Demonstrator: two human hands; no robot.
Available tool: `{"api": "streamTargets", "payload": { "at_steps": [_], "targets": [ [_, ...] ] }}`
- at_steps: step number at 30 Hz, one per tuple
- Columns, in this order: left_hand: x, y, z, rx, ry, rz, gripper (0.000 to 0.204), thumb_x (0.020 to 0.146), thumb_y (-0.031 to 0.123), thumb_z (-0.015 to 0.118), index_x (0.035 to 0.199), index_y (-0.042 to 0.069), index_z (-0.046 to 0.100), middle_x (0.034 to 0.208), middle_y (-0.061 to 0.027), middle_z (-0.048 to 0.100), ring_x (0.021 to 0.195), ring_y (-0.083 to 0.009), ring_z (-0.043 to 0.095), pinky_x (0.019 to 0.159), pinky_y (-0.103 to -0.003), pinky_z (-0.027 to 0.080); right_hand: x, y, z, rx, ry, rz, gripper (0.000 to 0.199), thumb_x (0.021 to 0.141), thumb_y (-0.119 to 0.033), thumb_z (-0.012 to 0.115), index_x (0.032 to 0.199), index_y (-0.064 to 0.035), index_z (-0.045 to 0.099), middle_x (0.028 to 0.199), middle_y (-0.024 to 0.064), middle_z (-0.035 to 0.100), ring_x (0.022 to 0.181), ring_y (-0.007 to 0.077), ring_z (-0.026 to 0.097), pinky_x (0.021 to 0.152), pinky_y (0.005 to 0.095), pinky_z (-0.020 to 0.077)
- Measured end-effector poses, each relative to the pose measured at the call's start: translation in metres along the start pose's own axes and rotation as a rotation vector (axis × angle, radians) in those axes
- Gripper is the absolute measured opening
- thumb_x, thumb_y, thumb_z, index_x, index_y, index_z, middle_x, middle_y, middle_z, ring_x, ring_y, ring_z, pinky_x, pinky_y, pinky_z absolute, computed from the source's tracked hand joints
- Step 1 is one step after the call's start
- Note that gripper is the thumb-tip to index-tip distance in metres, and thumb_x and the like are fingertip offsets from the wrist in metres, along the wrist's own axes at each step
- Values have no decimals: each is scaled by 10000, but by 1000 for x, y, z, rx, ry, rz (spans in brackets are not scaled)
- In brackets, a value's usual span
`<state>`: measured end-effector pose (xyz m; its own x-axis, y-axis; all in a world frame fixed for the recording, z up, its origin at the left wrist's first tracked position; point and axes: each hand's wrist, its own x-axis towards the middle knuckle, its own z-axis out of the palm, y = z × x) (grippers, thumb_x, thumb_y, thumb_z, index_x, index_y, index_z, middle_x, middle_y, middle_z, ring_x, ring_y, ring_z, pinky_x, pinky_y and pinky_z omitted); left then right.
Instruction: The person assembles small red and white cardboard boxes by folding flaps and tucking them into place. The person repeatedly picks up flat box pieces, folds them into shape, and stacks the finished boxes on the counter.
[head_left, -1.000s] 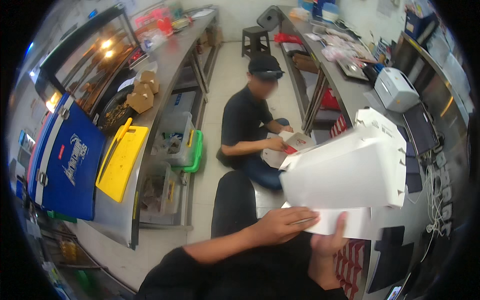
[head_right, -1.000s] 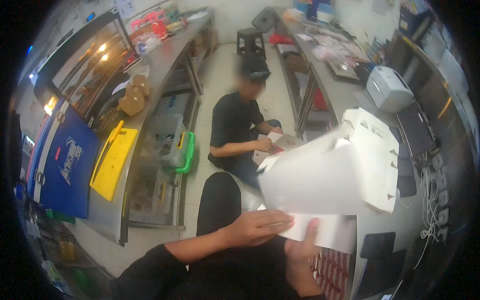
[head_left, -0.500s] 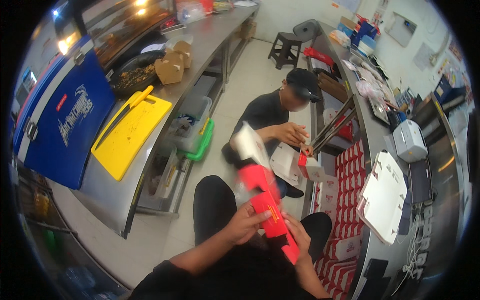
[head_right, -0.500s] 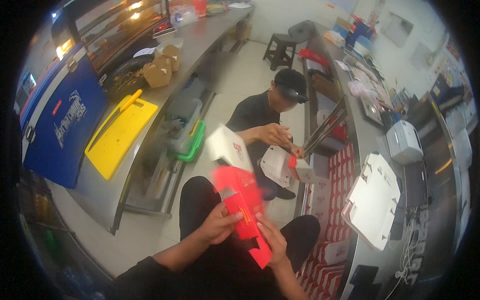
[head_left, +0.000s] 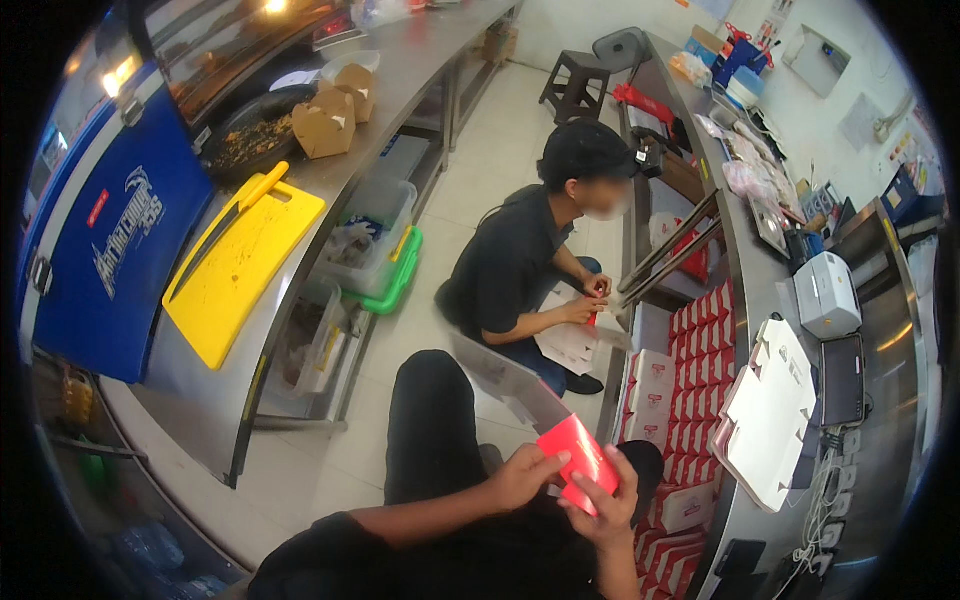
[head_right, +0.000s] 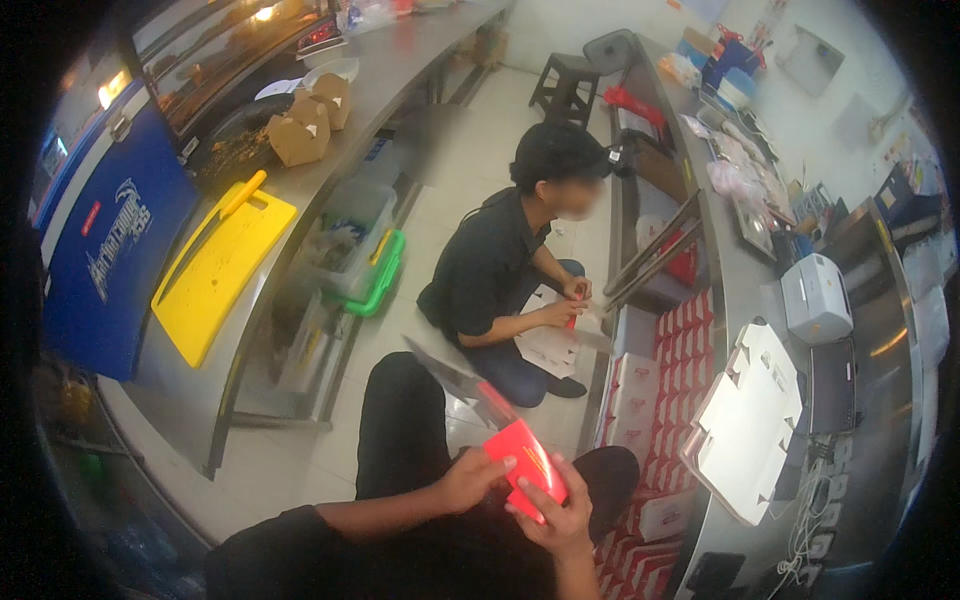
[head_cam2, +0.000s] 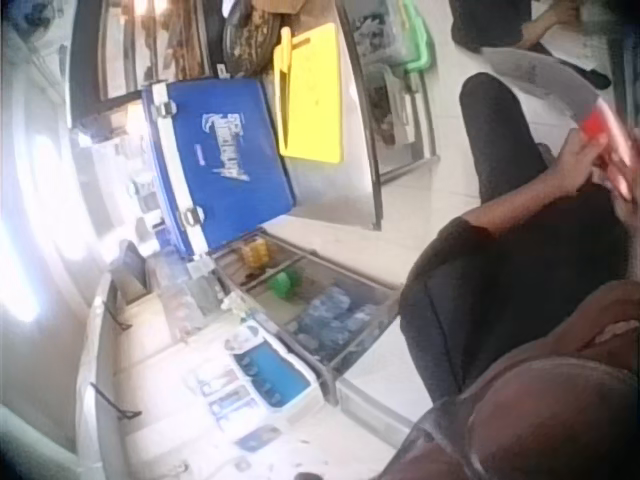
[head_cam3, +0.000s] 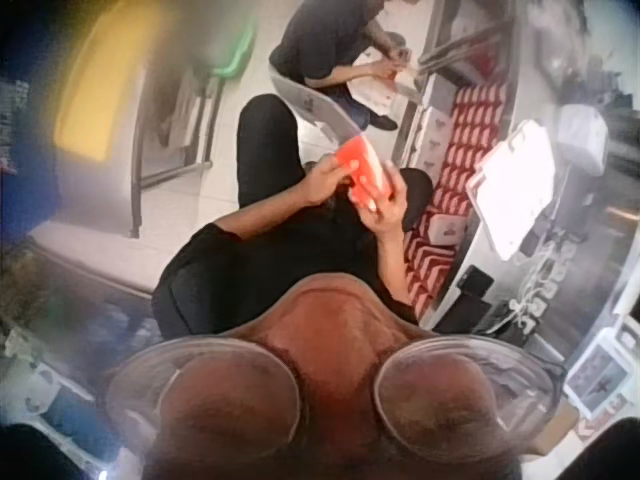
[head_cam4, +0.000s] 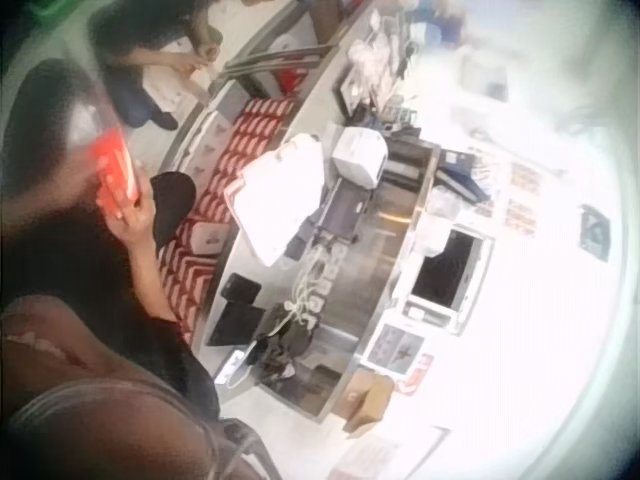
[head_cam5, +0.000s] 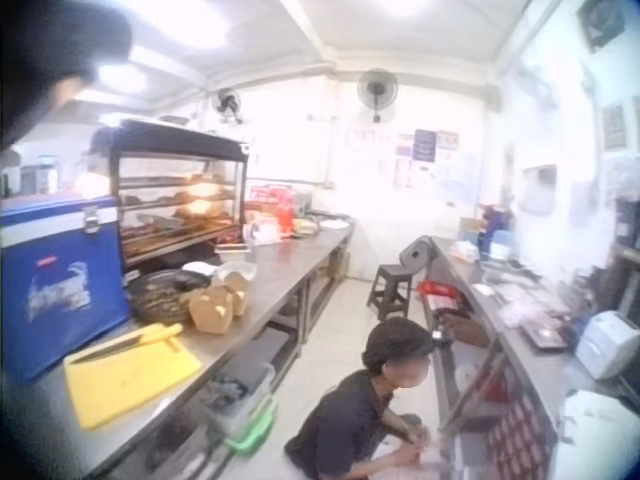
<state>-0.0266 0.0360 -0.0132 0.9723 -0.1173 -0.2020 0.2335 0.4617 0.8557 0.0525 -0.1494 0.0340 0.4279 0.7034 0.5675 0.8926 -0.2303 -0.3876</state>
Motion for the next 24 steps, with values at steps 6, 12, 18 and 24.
{"api": "streamTargets", "payload": {
  "at_steps": [6, 12, 18, 24],
  "targets": [
    [13, -31, 0, -336, -4, 46, 382, 1148, 289, 448, 1330, 11, 635, 1252, -83, 694, 1148, -165, 659, 1000, -370, 533, -8, 15, -1, 238, -42, 93, 418, 784, -447, 885, 1076, -155, 826, 1345, 225, 650, 1108, 376, 725, 901, 416, 616],
    [9, -15, -9, -60, -18, 34, 418, 1151, 312, 442, 1284, -21, 657, 1184, -60, 711, 1107, -121, 649, 968, -320, 518, -2, 17, 5, 526, 21, 243, 474, 888, -555, 771, 1075, -123, 826, 1392, 280, 602, 1219, 416, 659, 997, 460, 551],
    [10, -23, 9, 12, 88, -108, 443, 1152, 316, 437, 1336, -42, 623, 1277, -108, 695, 1192, -168, 649, 1077, -356, 491, -18, 22, -2, -17, -95, 129, 658, 711, -345, 916, 1337, -293, 719, 1492, 246, 540, 1151, 380, 700, 914, 424, 611],
    [2, -5, 39, -113, 93, -219, 458, 1140, 365, 473, 1235, -39, 669, 1192, -96, 716, 1103, -147, 672, 1026, -337, 506, -32, 21, -9, -35, 28, 162, 568, 783, -356, 876, 1302, -182, 727, 1449, 251, 567, 1126, 384, 709, 901, 432, 613]
  ]
}}
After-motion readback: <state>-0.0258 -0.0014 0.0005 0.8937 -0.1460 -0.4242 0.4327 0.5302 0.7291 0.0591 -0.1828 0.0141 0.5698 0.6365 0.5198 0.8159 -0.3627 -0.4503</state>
